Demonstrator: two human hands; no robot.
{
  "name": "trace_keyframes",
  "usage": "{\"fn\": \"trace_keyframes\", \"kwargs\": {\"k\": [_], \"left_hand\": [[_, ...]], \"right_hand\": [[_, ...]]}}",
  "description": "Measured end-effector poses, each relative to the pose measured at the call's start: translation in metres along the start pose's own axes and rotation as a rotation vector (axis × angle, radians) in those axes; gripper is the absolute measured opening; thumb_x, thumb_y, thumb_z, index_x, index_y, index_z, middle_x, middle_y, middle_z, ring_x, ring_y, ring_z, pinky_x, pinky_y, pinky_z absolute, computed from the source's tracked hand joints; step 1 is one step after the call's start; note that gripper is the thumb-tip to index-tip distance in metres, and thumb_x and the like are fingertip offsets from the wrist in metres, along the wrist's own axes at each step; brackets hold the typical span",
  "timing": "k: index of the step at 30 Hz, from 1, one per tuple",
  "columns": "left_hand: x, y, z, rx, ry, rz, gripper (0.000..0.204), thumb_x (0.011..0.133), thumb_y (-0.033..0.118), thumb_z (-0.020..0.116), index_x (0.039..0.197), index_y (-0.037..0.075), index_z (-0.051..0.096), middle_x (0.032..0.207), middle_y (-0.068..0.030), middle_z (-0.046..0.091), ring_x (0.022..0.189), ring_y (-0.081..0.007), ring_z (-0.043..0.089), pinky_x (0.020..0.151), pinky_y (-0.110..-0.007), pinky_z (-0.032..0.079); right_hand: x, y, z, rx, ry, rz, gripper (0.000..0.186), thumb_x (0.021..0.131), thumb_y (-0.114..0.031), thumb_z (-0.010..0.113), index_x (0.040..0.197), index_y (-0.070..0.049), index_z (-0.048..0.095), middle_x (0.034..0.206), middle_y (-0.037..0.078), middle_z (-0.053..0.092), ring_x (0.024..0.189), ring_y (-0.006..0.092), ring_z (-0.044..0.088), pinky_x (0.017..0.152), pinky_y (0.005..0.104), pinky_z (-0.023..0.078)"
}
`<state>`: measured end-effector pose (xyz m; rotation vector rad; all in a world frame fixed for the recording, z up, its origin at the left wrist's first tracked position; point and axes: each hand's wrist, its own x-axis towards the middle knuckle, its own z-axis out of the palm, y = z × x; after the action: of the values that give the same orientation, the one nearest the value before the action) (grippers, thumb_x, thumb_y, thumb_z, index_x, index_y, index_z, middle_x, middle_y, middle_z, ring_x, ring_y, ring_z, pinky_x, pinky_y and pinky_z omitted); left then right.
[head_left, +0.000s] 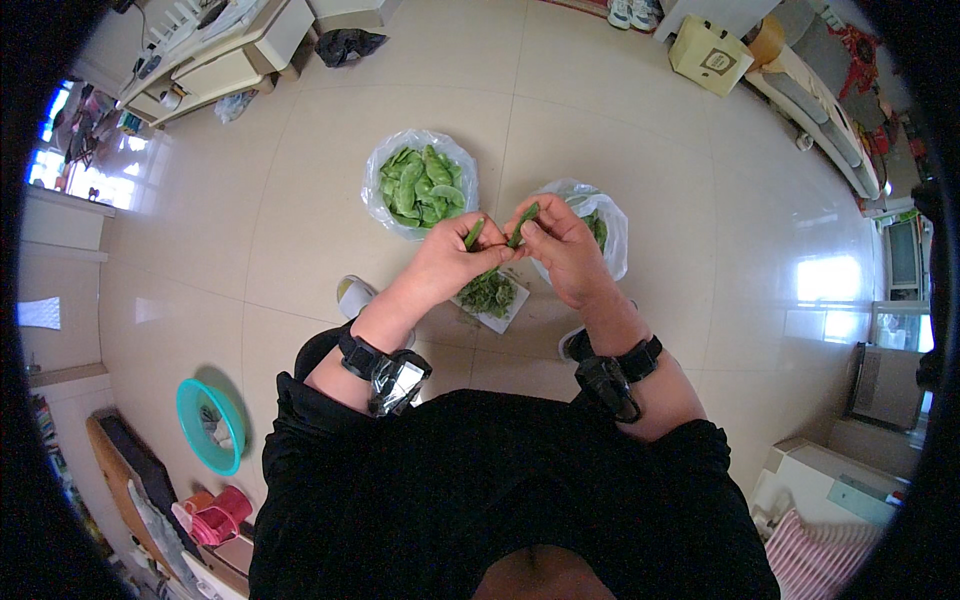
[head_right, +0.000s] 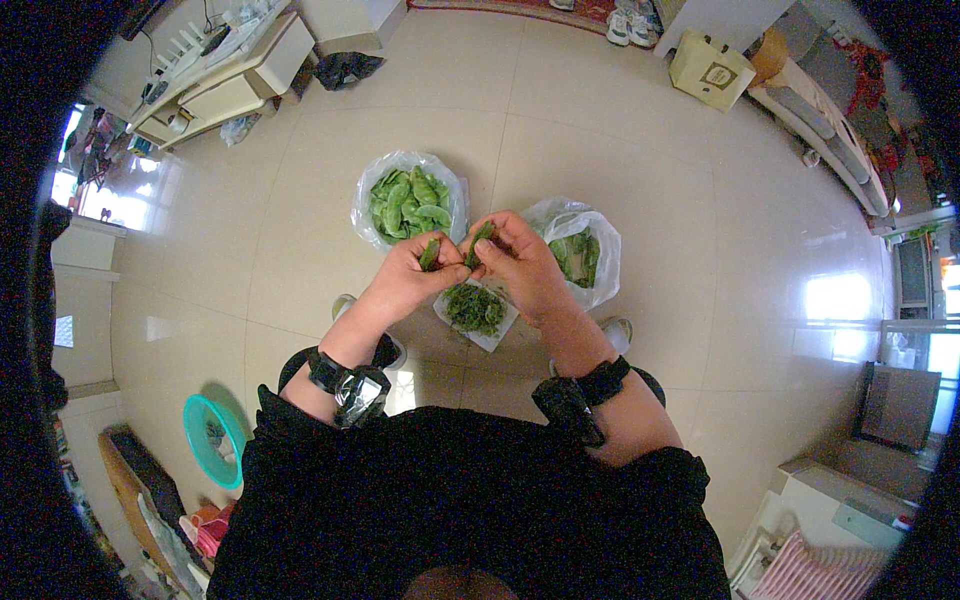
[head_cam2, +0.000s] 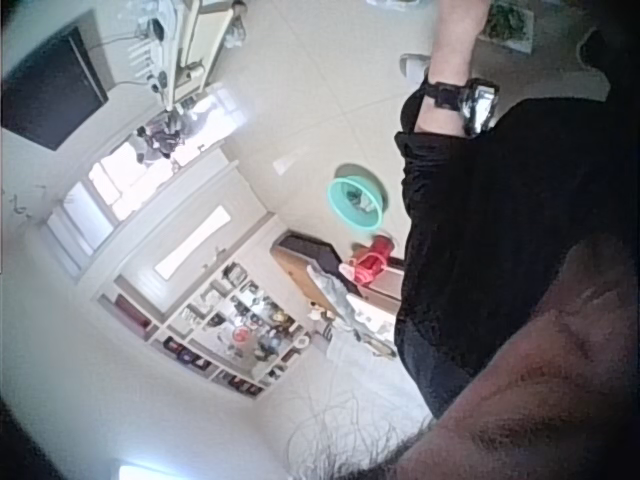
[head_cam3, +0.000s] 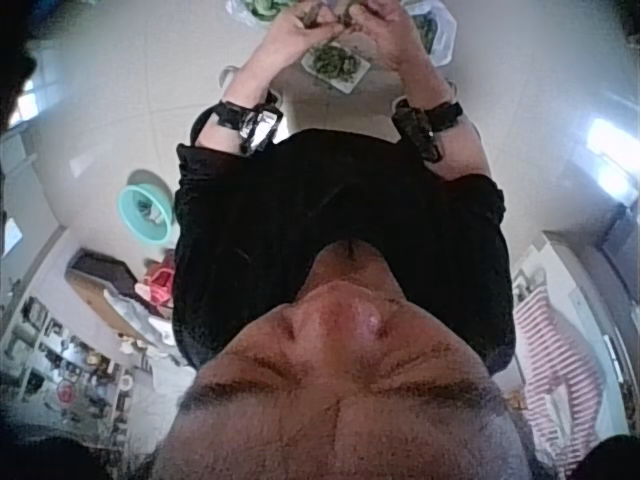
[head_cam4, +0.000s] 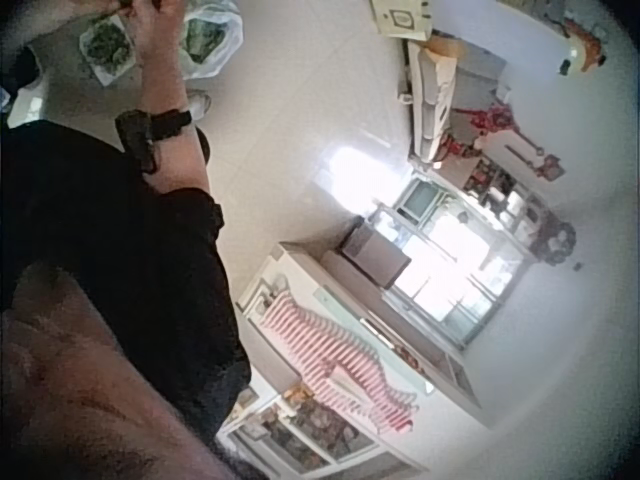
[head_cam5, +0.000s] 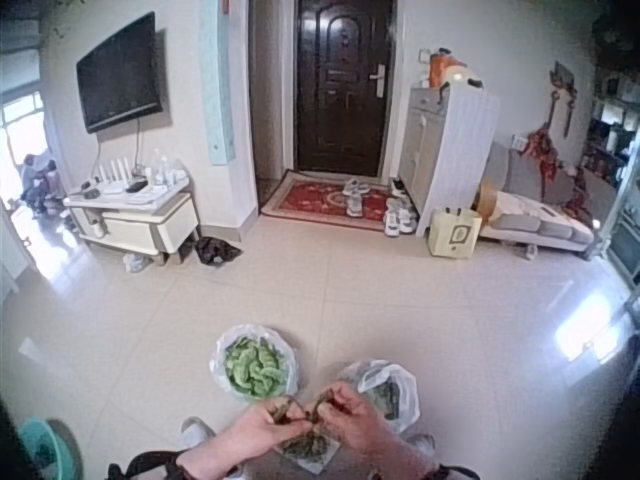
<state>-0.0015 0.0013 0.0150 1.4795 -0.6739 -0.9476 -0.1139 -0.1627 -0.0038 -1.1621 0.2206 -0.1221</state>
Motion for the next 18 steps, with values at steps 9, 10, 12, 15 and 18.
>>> {"fn": "trace_keyframes", "kwargs": {"k": [9, 10, 12, 15, 18], "left_hand": [[-0.0019, -0.0018, 0.0012, 0.018, 0.028, 0.012, 0.017, 0.091, 0.009, 0.070, 0.080, 0.009, 0.056, 0.073, 0.0075, 0.053, 0.065, -0.0023, 0.044, 0.057, -0.020, 0.035], [-0.0018, -0.0026, 0.0010, 0.027, 0.032, 0.026, 0.017, 0.091, 0.010, 0.069, 0.081, 0.009, 0.056, 0.073, 0.0074, 0.053, 0.065, -0.0023, 0.044, 0.057, -0.020, 0.035], [-0.0012, -0.0032, 0.0005, 0.009, 0.049, 0.044, 0.017, 0.093, 0.013, 0.068, 0.081, 0.009, 0.056, 0.073, 0.0074, 0.053, 0.064, -0.0023, 0.044, 0.057, -0.020, 0.035], [-0.0008, -0.0019, -0.0001, -0.068, 0.077, 0.050, 0.018, 0.096, 0.017, 0.066, 0.083, 0.009, 0.057, 0.072, 0.0076, 0.053, 0.063, -0.0022, 0.044, 0.056, -0.020, 0.034], [-0.0022, 0.0009, -0.0007, -0.118, 0.084, 0.047, 0.017, 0.097, 0.019, 0.065, 0.084, 0.010, 0.057, 0.072, 0.0079, 0.053, 0.062, -0.0022, 0.044, 0.055, -0.020, 0.033]], "right_hand": [[-0.0009, 0.0001, 0.0030, 0.032, -0.048, -0.038, 0.018, 0.102, -0.010, 0.049, 0.119, -0.006, 0.053, 0.110, 0.006, 0.063, 0.097, 0.0138, 0.059, 0.085, 0.0315, 0.049], [-0.0011, -0.0002, 0.0034, 0.029, -0.045, -0.038, 0.018, 0.102, -0.009, 0.049, 0.119, -0.006, 0.052, 0.110, 0.006, 0.064, 0.097, 0.0136, 0.059, 0.085, 0.0312, 0.049], [-0.0011, -0.0008, 0.0042, -0.027, -0.035, -0.046, 0.018, 0.101, -0.009, 0.050, 0.119, -0.006, 0.052, 0.109, 0.005, 0.063, 0.096, 0.0131, 0.059, 0.084, 0.0302, 0.050], [-0.0004, -0.0018, 0.0048, -0.182, -0.032, -0.061, 0.016, 0.101, -0.008, 0.051, 0.117, -0.006, 0.052, 0.105, 0.004, 0.062, 0.093, 0.0120, 0.059, 0.083, 0.0285, 0.050], [-0.0011, -0.0022, 0.0054, -0.313, -0.043, -0.051, 0.015, 0.100, -0.008, 0.053, 0.115, -0.005, 0.053, 0.099, 0.002, 0.059, 0.090, 0.0106, 0.059, 0.082, 0.0273, 0.051]]}}
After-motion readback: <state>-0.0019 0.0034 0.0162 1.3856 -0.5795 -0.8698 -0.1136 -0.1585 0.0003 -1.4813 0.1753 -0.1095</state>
